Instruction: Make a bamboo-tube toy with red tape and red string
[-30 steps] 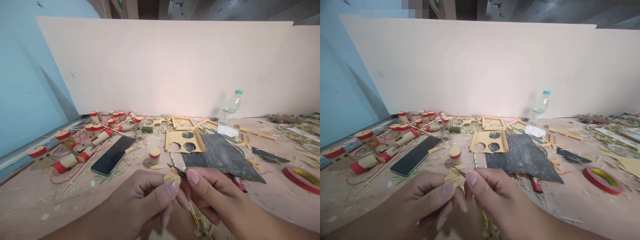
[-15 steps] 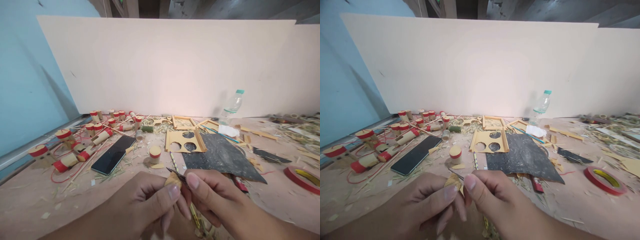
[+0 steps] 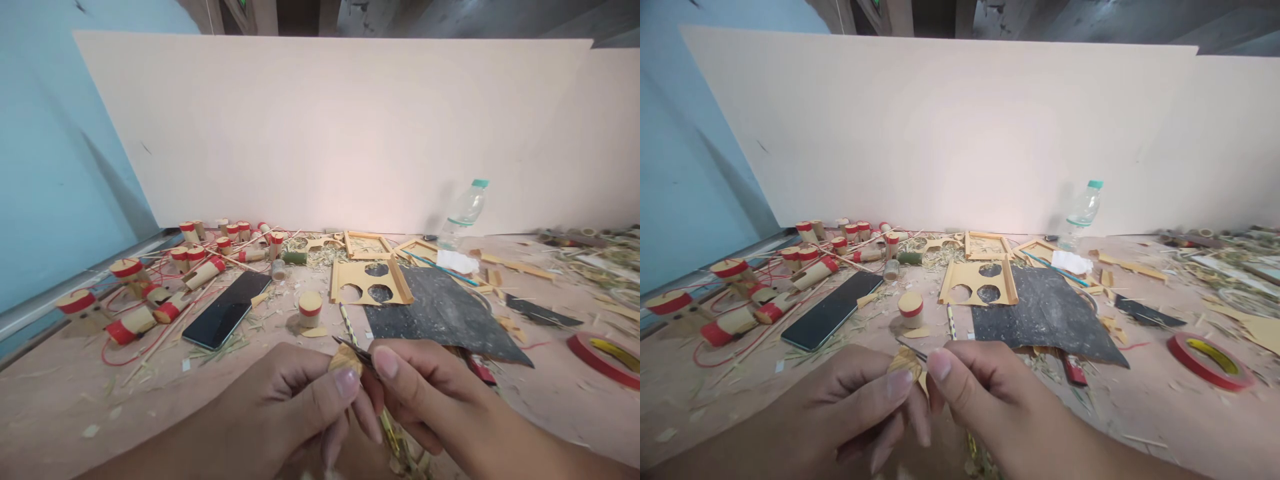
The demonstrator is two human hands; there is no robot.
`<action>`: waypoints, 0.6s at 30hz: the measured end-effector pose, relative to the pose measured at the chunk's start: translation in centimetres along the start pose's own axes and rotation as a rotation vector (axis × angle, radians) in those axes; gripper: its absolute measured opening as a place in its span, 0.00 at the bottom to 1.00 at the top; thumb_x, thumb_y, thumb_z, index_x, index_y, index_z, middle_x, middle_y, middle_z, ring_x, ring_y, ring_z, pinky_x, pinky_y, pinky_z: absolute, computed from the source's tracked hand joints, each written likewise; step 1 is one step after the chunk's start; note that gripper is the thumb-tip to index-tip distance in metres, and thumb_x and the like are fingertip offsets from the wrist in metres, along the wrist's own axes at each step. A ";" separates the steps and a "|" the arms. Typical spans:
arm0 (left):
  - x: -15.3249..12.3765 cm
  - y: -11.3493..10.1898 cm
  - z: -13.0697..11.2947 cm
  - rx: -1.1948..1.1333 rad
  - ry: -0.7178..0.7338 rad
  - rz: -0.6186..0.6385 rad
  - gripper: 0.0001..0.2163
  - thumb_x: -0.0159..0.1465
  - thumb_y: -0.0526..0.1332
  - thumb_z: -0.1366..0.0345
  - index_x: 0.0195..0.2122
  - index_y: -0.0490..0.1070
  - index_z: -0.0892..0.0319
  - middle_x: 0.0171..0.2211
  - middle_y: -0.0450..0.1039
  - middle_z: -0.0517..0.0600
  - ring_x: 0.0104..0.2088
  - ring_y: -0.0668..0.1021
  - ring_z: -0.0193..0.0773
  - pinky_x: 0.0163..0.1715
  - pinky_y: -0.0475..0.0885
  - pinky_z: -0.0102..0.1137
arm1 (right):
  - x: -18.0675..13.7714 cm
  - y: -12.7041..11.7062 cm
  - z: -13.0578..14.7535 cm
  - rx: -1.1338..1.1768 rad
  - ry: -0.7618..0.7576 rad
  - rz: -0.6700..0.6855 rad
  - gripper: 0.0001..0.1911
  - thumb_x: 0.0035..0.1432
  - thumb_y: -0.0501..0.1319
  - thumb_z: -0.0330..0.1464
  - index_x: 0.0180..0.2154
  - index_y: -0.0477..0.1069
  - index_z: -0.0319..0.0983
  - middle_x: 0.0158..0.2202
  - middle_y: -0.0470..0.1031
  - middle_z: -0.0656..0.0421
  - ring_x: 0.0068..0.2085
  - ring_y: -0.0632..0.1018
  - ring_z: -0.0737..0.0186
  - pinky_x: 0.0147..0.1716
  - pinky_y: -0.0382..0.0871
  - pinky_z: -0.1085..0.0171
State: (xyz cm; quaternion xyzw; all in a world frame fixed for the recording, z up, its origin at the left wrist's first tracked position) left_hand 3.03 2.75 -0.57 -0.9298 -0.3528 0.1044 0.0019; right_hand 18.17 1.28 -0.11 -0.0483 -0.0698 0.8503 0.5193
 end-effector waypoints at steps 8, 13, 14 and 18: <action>0.2 0.5 0.1 -0.155 0.045 0.029 0.27 0.75 0.58 0.43 0.29 0.76 0.61 0.21 0.66 0.43 0.21 0.63 0.30 0.22 0.54 0.28 | -0.1 -0.3 -0.5 -0.037 0.020 -0.019 0.31 0.75 0.53 0.57 0.27 0.62 0.42 0.20 0.53 0.69 0.20 0.54 0.70 0.17 0.48 0.67; 0.6 0.2 0.1 -0.156 0.062 0.037 0.25 0.74 0.58 0.47 0.26 0.74 0.61 0.18 0.65 0.44 0.20 0.65 0.31 0.22 0.55 0.28 | -0.1 -0.5 -0.4 -0.058 0.017 0.003 0.31 0.75 0.52 0.58 0.28 0.64 0.42 0.20 0.53 0.69 0.21 0.54 0.70 0.17 0.47 0.67; 0.6 0.2 0.1 -0.151 0.060 0.036 0.25 0.74 0.58 0.47 0.26 0.74 0.61 0.18 0.65 0.44 0.19 0.65 0.31 0.22 0.55 0.28 | 0.0 -0.5 -0.4 -0.061 0.017 0.005 0.31 0.75 0.52 0.58 0.28 0.64 0.42 0.20 0.53 0.69 0.20 0.54 0.70 0.17 0.47 0.67; 0.5 -0.1 -0.2 -0.104 0.056 0.009 0.25 0.73 0.57 0.48 0.24 0.72 0.60 0.16 0.64 0.45 0.18 0.63 0.31 0.21 0.54 0.29 | 0.0 -0.4 -0.2 -0.057 0.007 0.015 0.32 0.76 0.52 0.57 0.27 0.63 0.41 0.19 0.54 0.69 0.20 0.54 0.71 0.17 0.47 0.67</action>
Point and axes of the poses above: each hand's wrist, its own x-axis towards the middle knuckle, its own y-axis out of the palm, z = x × y, the point moved 6 cm from there along x, towards the middle knuckle
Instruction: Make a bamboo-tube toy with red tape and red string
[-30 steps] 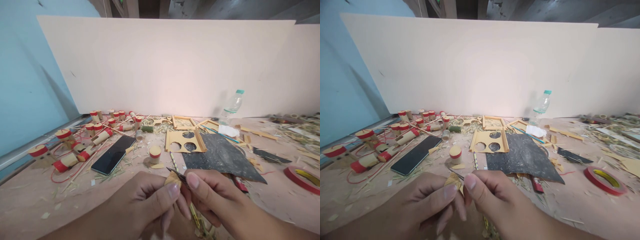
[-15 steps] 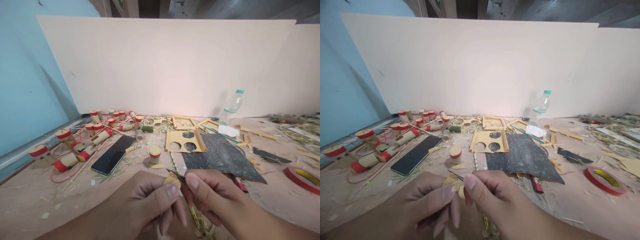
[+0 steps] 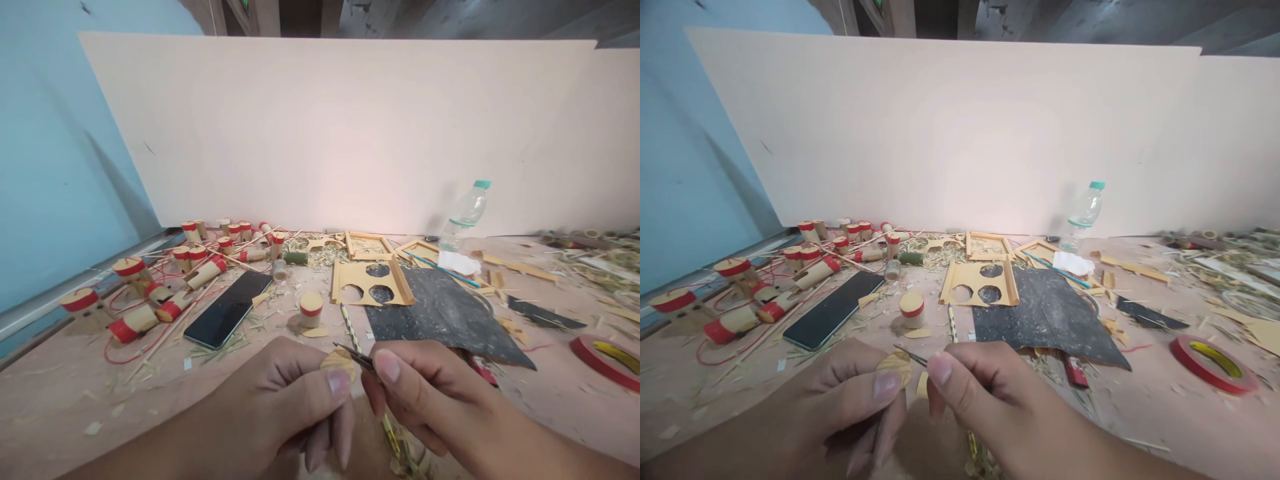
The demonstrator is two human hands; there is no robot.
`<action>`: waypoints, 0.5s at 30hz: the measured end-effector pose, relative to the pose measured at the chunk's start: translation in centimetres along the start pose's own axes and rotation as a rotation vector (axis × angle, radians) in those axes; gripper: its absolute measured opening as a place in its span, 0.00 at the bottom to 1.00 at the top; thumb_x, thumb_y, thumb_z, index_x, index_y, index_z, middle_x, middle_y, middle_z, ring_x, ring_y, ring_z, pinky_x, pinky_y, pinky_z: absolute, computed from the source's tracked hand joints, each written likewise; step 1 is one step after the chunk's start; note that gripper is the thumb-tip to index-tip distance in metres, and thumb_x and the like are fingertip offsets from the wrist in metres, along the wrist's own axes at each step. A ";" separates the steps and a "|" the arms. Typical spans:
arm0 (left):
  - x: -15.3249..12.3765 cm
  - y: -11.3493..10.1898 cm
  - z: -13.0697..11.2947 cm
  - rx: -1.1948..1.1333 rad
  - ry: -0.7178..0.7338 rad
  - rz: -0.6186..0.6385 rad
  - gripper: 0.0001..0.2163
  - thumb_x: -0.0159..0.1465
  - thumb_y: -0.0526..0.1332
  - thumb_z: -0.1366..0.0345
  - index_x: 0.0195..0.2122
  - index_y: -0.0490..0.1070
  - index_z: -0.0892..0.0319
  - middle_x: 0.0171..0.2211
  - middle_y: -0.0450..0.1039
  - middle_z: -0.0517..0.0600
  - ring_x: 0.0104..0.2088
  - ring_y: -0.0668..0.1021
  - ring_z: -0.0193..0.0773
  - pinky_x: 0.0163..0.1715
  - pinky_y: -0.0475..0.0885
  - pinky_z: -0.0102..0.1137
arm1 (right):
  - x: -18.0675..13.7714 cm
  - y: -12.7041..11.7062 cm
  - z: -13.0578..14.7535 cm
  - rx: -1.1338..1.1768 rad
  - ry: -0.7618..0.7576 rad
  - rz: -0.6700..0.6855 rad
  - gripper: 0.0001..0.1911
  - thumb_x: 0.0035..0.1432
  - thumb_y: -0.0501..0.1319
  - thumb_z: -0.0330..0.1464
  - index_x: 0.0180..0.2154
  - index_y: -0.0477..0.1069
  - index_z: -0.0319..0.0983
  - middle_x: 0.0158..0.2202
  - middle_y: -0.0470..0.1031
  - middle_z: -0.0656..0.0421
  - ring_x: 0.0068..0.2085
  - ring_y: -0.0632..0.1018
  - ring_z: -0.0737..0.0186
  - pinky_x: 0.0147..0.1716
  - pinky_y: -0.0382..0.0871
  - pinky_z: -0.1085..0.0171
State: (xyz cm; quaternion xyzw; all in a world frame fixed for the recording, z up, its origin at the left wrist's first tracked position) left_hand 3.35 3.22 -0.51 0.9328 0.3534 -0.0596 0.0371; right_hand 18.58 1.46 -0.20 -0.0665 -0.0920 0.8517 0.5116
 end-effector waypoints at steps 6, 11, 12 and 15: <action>-0.3 0.2 -0.1 0.025 0.025 0.018 0.26 0.72 0.56 0.48 0.22 0.71 0.59 0.15 0.62 0.44 0.18 0.63 0.32 0.22 0.55 0.29 | 0.1 0.2 0.0 0.017 0.018 0.039 0.32 0.75 0.52 0.58 0.28 0.65 0.41 0.18 0.51 0.70 0.19 0.52 0.71 0.15 0.43 0.67; -0.4 0.1 -0.1 0.048 0.013 0.022 0.26 0.71 0.56 0.47 0.20 0.68 0.58 0.15 0.57 0.43 0.18 0.59 0.31 0.20 0.51 0.30 | 0.0 0.2 0.2 -0.002 0.019 0.073 0.33 0.75 0.51 0.58 0.29 0.67 0.40 0.18 0.52 0.69 0.20 0.53 0.71 0.16 0.44 0.68; -0.4 0.1 -0.2 0.047 0.013 0.022 0.26 0.71 0.57 0.47 0.20 0.68 0.58 0.15 0.57 0.43 0.18 0.58 0.31 0.19 0.51 0.30 | 0.0 0.1 0.3 -0.008 0.019 0.072 0.33 0.75 0.51 0.59 0.28 0.67 0.40 0.19 0.52 0.69 0.20 0.53 0.71 0.16 0.45 0.68; -0.5 0.0 -0.2 0.029 0.012 0.026 0.26 0.71 0.57 0.47 0.20 0.67 0.58 0.14 0.55 0.42 0.18 0.57 0.31 0.20 0.49 0.31 | -0.1 0.0 0.3 -0.033 0.010 0.068 0.34 0.75 0.51 0.59 0.29 0.68 0.40 0.20 0.52 0.69 0.21 0.54 0.70 0.17 0.46 0.67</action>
Point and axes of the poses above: each hand's wrist, its own x-axis towards the middle knuckle, its own y-axis out of the palm, z = x × y, the point moved 6 cm from there along x, towards the middle knuckle
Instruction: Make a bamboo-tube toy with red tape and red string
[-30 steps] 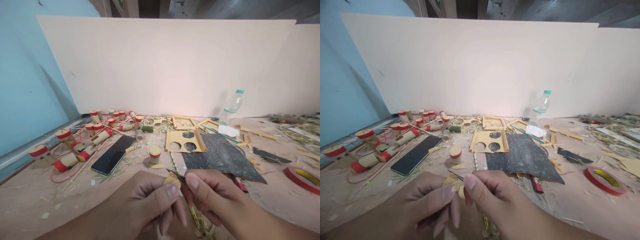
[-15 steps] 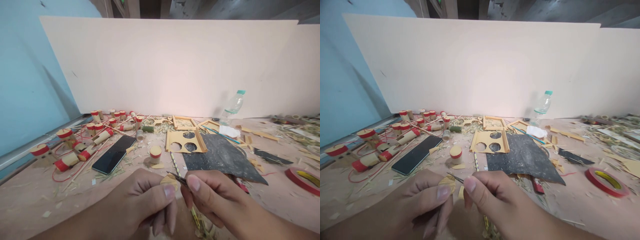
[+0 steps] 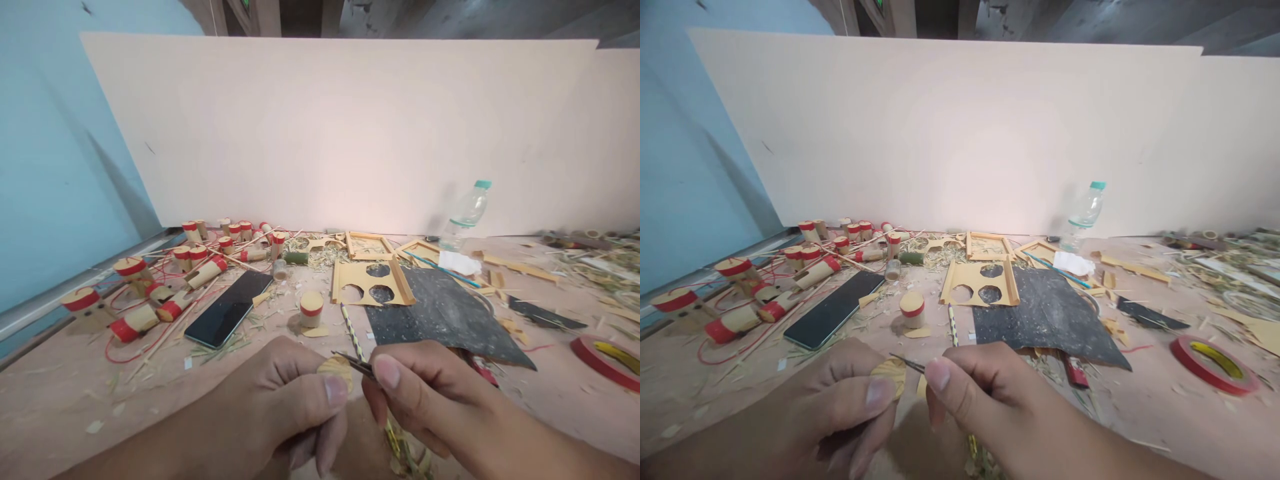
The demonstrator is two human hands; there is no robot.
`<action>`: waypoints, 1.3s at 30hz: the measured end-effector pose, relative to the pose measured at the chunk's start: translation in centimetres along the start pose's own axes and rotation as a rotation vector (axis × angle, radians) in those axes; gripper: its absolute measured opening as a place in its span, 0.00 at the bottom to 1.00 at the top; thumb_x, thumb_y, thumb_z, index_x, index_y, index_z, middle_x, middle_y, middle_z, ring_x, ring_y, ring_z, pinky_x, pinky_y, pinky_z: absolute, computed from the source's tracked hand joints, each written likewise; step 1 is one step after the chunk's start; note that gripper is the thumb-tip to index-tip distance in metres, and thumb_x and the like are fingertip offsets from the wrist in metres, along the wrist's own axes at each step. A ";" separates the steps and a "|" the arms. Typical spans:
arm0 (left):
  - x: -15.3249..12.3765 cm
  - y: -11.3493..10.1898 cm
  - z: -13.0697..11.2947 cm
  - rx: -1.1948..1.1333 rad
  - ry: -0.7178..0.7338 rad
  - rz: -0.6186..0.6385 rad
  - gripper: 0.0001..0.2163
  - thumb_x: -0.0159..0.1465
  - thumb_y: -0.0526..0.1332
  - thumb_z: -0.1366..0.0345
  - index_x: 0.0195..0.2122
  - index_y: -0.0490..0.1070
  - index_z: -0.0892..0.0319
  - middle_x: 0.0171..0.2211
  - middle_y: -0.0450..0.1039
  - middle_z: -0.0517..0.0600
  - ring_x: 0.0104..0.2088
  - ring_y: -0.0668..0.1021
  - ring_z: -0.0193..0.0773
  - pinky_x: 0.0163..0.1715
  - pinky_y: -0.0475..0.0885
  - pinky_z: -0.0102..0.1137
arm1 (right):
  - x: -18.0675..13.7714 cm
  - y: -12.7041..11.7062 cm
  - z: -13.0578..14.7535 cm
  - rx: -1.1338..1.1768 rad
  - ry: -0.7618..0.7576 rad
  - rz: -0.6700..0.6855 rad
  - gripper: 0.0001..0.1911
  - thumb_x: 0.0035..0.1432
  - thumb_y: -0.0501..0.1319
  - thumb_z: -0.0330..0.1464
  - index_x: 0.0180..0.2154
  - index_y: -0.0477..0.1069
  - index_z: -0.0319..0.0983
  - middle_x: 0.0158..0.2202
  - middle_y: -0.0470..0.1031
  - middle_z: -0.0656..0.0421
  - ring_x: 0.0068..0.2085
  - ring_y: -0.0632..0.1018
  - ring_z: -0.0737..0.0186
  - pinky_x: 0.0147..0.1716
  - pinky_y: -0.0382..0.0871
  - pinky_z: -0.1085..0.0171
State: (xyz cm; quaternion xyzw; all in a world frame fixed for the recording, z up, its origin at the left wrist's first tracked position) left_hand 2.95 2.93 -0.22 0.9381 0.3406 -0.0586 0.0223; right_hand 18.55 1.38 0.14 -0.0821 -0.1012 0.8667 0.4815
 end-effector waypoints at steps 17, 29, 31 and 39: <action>0.0 0.1 -0.3 -0.013 0.008 0.074 0.25 0.71 0.58 0.51 0.18 0.62 0.57 0.16 0.57 0.42 0.19 0.59 0.31 0.22 0.52 0.31 | -0.1 0.2 0.5 -0.025 -0.003 0.020 0.35 0.73 0.52 0.61 0.26 0.61 0.41 0.24 0.56 0.66 0.27 0.59 0.67 0.27 0.54 0.66; -0.4 0.4 0.6 -0.169 -0.034 0.056 0.25 0.67 0.62 0.49 0.17 0.63 0.57 0.13 0.54 0.41 0.17 0.57 0.29 0.21 0.51 0.30 | -0.3 0.4 0.8 -0.046 0.004 0.055 0.36 0.72 0.52 0.62 0.26 0.67 0.40 0.24 0.60 0.65 0.28 0.63 0.66 0.29 0.56 0.66; -0.5 0.5 0.4 -0.146 -0.023 0.068 0.25 0.67 0.62 0.49 0.17 0.62 0.57 0.13 0.54 0.41 0.17 0.57 0.29 0.21 0.51 0.31 | -0.3 0.3 0.7 -0.030 0.017 0.050 0.35 0.72 0.54 0.61 0.26 0.67 0.40 0.24 0.60 0.65 0.27 0.63 0.66 0.29 0.56 0.66; -0.3 0.1 0.9 -0.120 -0.074 0.111 0.25 0.66 0.60 0.48 0.15 0.63 0.56 0.13 0.58 0.44 0.18 0.60 0.32 0.21 0.52 0.31 | -0.1 0.4 0.7 -0.004 0.031 0.050 0.34 0.71 0.55 0.61 0.27 0.70 0.39 0.24 0.61 0.65 0.27 0.64 0.66 0.29 0.57 0.67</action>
Point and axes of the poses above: each hand's wrist, its own x-axis towards the middle knuckle, its own y-axis out of the palm, z = x × y, the point moved 6 cm from there along x, towards the middle knuckle
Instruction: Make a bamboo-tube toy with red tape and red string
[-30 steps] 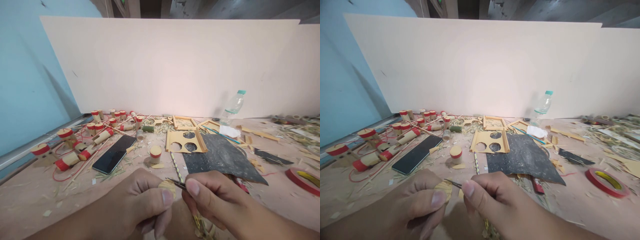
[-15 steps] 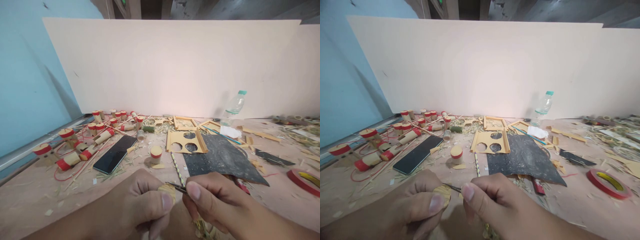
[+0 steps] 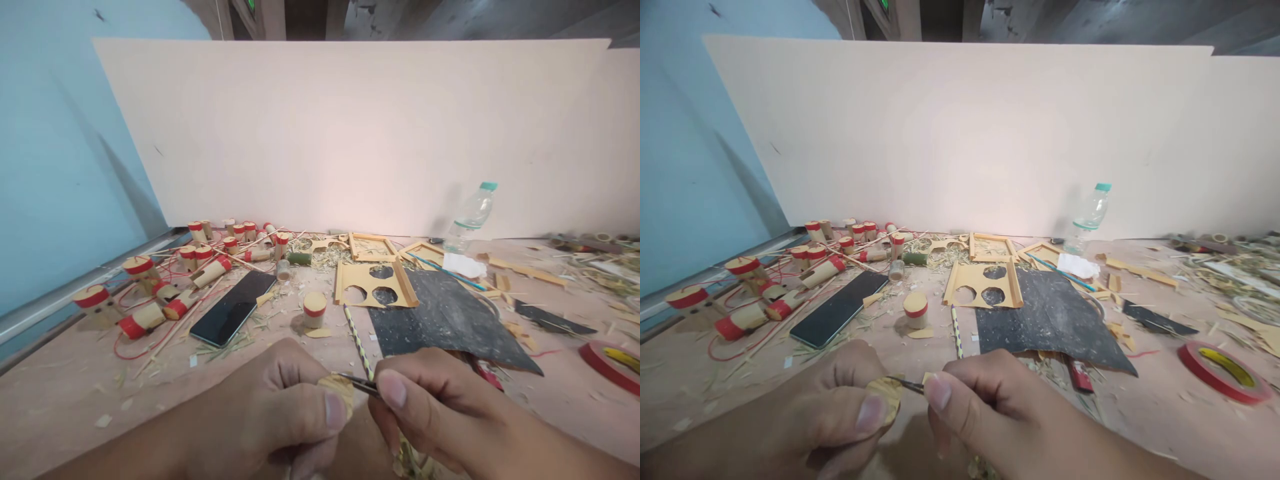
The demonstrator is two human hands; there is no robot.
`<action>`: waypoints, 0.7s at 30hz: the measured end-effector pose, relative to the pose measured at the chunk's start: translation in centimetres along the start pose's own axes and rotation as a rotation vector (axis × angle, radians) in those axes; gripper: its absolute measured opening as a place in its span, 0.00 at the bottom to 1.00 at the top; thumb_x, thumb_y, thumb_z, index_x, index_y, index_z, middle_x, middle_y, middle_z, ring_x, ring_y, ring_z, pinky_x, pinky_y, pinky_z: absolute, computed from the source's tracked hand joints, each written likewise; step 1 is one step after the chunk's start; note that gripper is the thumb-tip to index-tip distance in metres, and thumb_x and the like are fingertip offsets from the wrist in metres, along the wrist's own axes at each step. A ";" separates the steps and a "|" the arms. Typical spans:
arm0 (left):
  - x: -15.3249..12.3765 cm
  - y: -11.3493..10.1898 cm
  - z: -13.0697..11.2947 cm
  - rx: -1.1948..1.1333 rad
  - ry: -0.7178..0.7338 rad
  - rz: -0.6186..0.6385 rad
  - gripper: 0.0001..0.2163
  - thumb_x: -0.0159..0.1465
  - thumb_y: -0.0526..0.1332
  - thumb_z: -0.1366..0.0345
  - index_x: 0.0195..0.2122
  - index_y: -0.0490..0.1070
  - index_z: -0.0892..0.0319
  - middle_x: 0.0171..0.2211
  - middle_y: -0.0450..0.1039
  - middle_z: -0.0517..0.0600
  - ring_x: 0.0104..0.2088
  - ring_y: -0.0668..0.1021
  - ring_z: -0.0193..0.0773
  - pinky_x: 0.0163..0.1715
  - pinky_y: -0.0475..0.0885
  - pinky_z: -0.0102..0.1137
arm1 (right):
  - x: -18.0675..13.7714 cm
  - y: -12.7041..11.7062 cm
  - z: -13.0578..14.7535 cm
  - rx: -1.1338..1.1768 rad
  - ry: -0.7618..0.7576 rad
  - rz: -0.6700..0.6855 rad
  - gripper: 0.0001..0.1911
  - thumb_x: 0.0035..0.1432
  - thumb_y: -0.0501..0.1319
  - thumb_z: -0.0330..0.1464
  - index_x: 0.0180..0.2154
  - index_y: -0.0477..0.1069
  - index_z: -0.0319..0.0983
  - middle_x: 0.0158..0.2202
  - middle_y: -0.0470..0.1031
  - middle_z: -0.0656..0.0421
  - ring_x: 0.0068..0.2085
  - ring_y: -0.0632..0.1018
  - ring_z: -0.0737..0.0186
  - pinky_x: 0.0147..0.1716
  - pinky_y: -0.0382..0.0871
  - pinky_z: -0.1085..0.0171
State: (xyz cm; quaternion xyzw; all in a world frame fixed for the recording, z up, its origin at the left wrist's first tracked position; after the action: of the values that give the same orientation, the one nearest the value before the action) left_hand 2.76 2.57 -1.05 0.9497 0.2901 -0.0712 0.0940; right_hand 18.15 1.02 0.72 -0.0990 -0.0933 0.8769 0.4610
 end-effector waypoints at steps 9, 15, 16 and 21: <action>0.1 0.2 -0.4 0.016 0.016 0.043 0.26 0.67 0.60 0.48 0.16 0.63 0.57 0.12 0.58 0.44 0.17 0.61 0.31 0.20 0.52 0.30 | 0.0 0.0 0.0 -0.026 -0.003 0.008 0.36 0.70 0.54 0.63 0.27 0.70 0.39 0.23 0.61 0.65 0.27 0.64 0.66 0.29 0.57 0.66; -0.1 0.1 -0.2 0.011 0.029 -0.011 0.25 0.67 0.61 0.50 0.16 0.62 0.57 0.13 0.57 0.43 0.16 0.59 0.30 0.19 0.49 0.30 | -0.1 0.0 0.1 -0.036 0.005 0.013 0.38 0.70 0.50 0.65 0.27 0.68 0.40 0.24 0.60 0.64 0.28 0.64 0.65 0.29 0.58 0.66; -0.2 0.0 -0.2 -0.011 0.041 -0.057 0.25 0.67 0.60 0.50 0.16 0.61 0.57 0.12 0.55 0.43 0.16 0.57 0.30 0.19 0.47 0.31 | -0.1 0.1 0.1 -0.036 0.009 0.014 0.38 0.70 0.49 0.65 0.27 0.68 0.40 0.24 0.60 0.64 0.28 0.64 0.65 0.29 0.58 0.66; -0.2 0.4 -0.3 0.030 0.036 0.002 0.25 0.67 0.60 0.52 0.15 0.63 0.57 0.12 0.56 0.43 0.15 0.58 0.30 0.19 0.50 0.30 | 0.0 0.1 0.0 -0.077 0.017 0.004 0.39 0.70 0.48 0.66 0.27 0.67 0.40 0.24 0.63 0.63 0.29 0.66 0.64 0.30 0.60 0.66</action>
State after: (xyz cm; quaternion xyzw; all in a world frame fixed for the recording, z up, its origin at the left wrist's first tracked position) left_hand 2.82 2.21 -0.64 0.9525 0.2896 -0.0585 0.0744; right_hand 18.11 0.98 0.73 -0.1243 -0.1227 0.8728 0.4558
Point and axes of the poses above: each hand's wrist, its own x-axis towards the middle knuckle, its own y-axis out of the palm, z = x × y, the point moved 6 cm from there along x, towards the middle knuckle
